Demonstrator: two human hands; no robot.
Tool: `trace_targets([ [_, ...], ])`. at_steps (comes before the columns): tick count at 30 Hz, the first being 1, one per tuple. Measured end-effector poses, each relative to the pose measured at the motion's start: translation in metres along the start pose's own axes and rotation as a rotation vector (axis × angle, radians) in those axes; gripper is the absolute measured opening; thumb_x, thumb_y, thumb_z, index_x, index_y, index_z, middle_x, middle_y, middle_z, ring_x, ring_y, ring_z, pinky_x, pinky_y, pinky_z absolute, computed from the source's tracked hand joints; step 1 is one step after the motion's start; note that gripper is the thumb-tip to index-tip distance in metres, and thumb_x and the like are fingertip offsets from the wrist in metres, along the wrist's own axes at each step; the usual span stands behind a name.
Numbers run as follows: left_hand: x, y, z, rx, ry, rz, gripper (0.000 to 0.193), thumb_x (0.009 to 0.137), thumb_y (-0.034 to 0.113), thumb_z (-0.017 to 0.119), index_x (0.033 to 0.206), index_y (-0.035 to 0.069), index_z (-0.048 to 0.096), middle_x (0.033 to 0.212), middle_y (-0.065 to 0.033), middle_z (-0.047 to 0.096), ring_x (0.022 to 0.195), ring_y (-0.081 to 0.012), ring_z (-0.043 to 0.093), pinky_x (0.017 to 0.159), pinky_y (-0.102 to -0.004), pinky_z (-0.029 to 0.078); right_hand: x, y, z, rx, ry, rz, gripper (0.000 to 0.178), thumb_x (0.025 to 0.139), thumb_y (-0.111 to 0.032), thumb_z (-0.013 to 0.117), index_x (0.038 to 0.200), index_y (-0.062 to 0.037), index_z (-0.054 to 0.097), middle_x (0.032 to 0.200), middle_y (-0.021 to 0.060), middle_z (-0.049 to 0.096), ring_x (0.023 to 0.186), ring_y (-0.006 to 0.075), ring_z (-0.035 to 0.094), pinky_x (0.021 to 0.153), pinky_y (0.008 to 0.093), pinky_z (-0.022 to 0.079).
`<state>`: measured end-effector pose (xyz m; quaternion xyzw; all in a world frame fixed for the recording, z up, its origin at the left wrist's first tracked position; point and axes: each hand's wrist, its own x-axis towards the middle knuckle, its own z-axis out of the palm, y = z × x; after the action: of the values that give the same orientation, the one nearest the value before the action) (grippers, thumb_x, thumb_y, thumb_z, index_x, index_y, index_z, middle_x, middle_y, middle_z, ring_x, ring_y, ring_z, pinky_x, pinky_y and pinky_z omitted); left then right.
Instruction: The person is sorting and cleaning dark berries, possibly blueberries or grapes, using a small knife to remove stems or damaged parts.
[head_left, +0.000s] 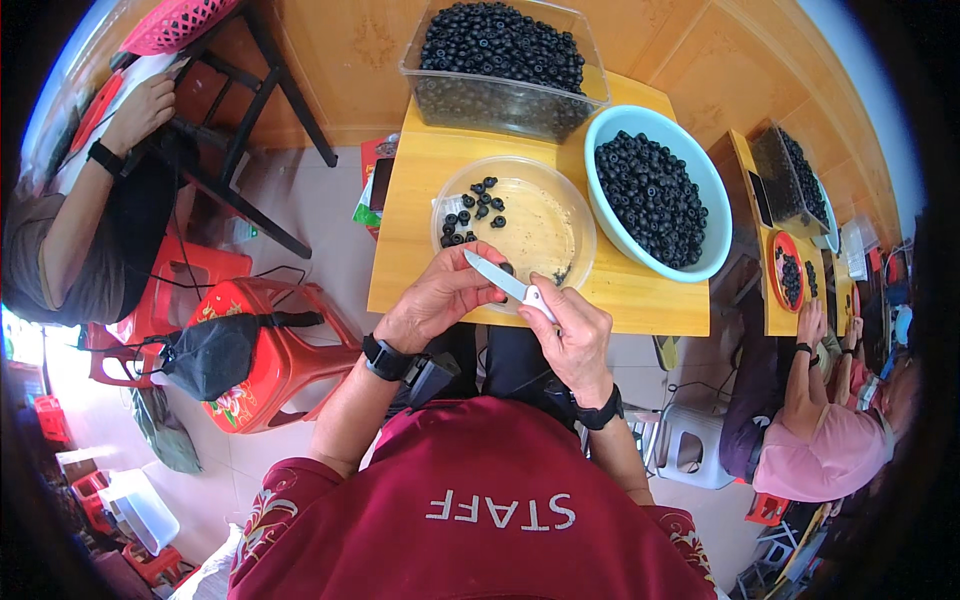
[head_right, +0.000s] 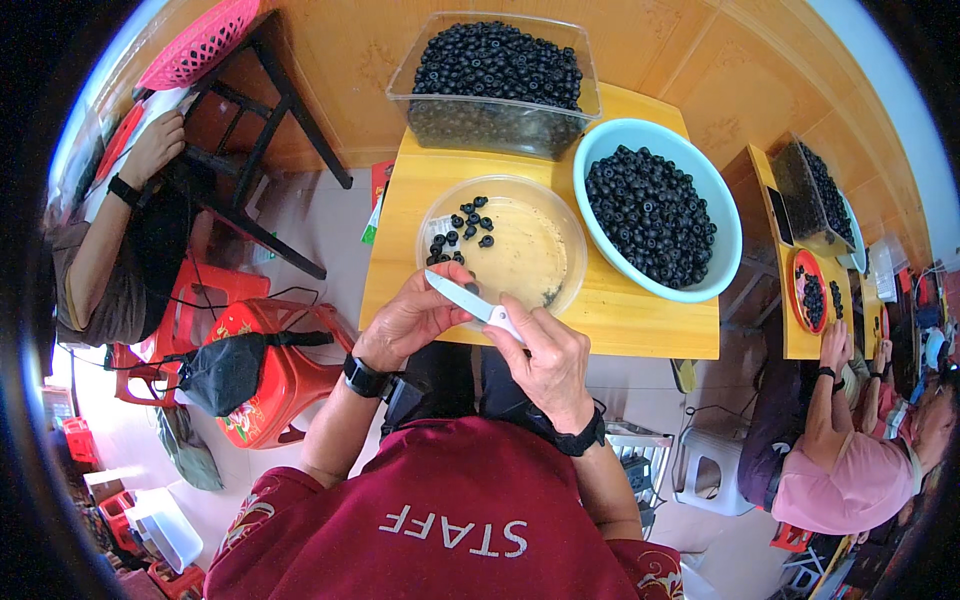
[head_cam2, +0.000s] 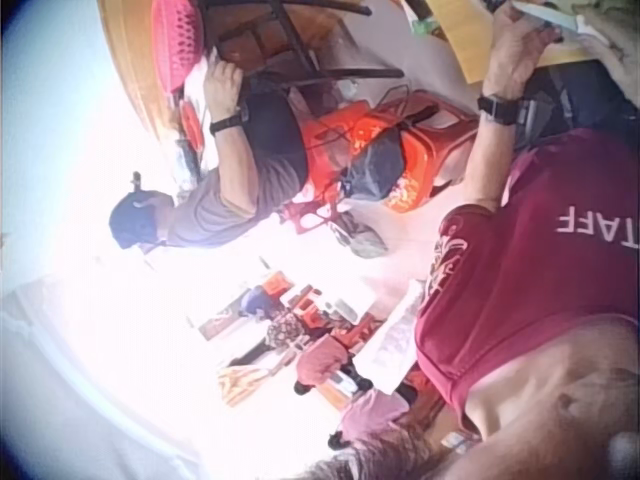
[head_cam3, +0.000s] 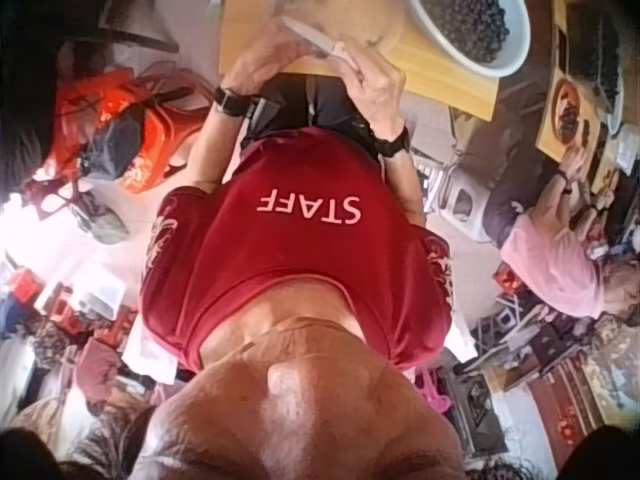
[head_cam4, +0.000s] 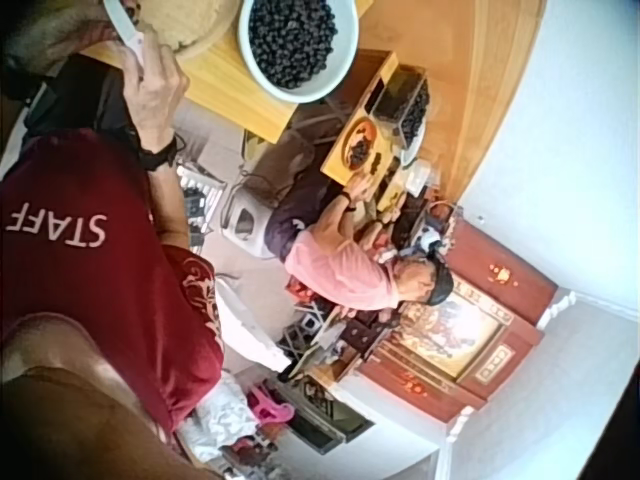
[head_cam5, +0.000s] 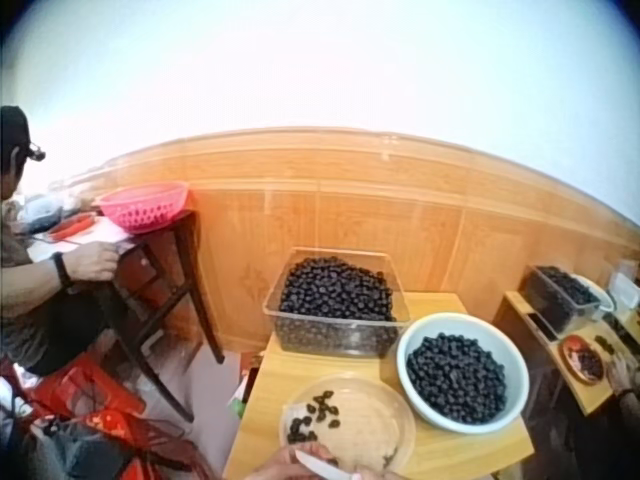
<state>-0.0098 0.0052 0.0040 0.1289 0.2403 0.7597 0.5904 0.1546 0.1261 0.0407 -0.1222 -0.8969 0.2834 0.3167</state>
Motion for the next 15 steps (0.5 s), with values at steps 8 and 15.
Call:
trace_targets([
  [8, -0.003, 0.006, -0.001, 0.021, -0.037, -0.003, 0.017, 0.088, 0.004, 0.066, 0.103, 0.003, 0.060, 0.099, -0.0097, 0.065, 0.085, -0.0168, 0.064, 0.077, -0.0280, 0.054, 0.003, 0.010, -0.003, -0.050, 0.010, 0.027, 0.030, 0.080, -0.016, 0.076, 0.107, -0.0052, 0.069, 0.070, 0.0112, 0.062, 0.058, 0.0277, 0.063, 0.052, 0.0372, 0.048],
  [15, -0.008, 0.017, 0.012, 0.059, -0.007, -0.006, 0.015, 0.087, 0.006, 0.068, 0.099, 0.003, 0.060, 0.101, -0.0117, 0.064, 0.078, -0.0157, 0.062, 0.074, -0.0256, 0.052, -0.007, 0.042, -0.014, -0.095, 0.088, 0.219, 0.024, 0.084, -0.017, 0.072, 0.103, -0.0023, 0.070, 0.071, 0.0147, 0.064, 0.058, 0.0277, 0.063, 0.055, 0.0353, 0.049],
])
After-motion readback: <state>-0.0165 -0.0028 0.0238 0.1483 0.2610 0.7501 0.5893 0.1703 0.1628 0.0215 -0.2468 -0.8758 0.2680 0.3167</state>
